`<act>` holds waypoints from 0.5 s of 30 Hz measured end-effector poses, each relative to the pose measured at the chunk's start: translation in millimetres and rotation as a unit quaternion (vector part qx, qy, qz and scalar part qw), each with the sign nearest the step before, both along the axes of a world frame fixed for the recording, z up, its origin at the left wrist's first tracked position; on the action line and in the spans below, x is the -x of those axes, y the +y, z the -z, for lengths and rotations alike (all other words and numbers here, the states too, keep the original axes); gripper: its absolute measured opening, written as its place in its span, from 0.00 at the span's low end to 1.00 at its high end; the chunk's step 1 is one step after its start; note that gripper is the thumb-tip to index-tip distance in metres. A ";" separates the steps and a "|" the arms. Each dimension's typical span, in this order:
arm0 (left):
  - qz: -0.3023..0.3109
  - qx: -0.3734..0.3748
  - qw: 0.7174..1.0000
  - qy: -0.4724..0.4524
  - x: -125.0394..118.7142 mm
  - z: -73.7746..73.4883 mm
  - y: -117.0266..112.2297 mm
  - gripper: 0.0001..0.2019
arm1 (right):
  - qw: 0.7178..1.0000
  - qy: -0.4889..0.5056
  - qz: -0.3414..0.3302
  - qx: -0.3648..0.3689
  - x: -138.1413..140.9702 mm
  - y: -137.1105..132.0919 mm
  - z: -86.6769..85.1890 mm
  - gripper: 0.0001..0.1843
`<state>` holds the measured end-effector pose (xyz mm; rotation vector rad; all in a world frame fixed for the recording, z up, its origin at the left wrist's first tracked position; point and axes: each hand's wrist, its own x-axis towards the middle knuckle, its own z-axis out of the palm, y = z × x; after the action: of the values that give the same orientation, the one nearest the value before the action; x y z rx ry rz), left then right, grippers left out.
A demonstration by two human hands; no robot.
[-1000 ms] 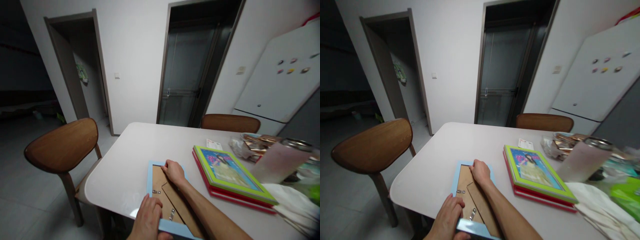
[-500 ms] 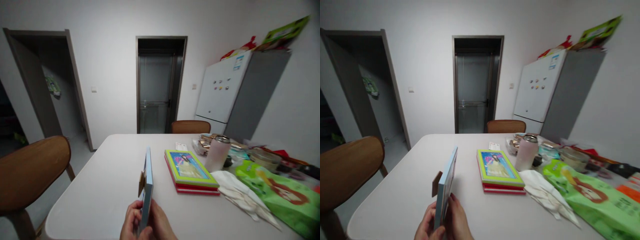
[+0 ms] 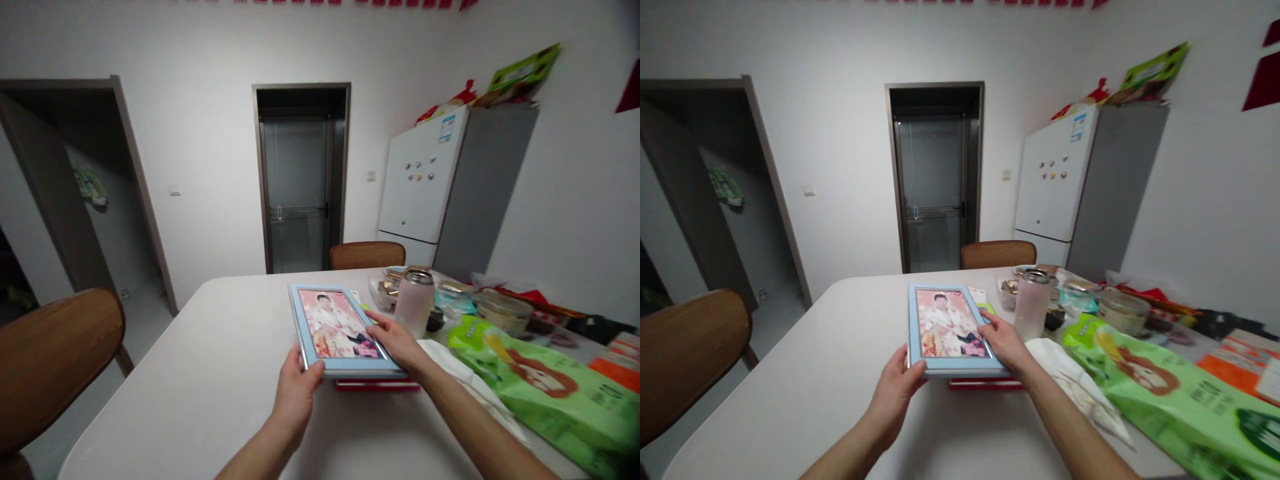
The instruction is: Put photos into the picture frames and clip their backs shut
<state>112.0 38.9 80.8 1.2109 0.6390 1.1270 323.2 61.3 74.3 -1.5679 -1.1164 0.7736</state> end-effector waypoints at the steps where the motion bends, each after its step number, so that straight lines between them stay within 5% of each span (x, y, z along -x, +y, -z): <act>1: -0.011 -0.007 0.999 0.035 -14.6 7.3 8.0 0.20 | 1.000 -0.024 0.009 0.014 -14.3 5.6 -0.6 0.30; 7: -0.071 -0.013 0.987 0.142 -61.1 47.5 45.2 0.19 | 0.995 -0.080 0.044 0.035 -58.7 21.2 10.0 0.26; 15: -0.036 0.023 0.981 0.191 -61.2 79.3 31.5 0.28 | 0.993 -0.093 0.032 0.063 -63.8 -2.6 42.8 0.23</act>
<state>173.2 70.4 1.6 1.3859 1.0007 0.9377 387.0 58.8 31.5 -1.8028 -1.1632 0.6750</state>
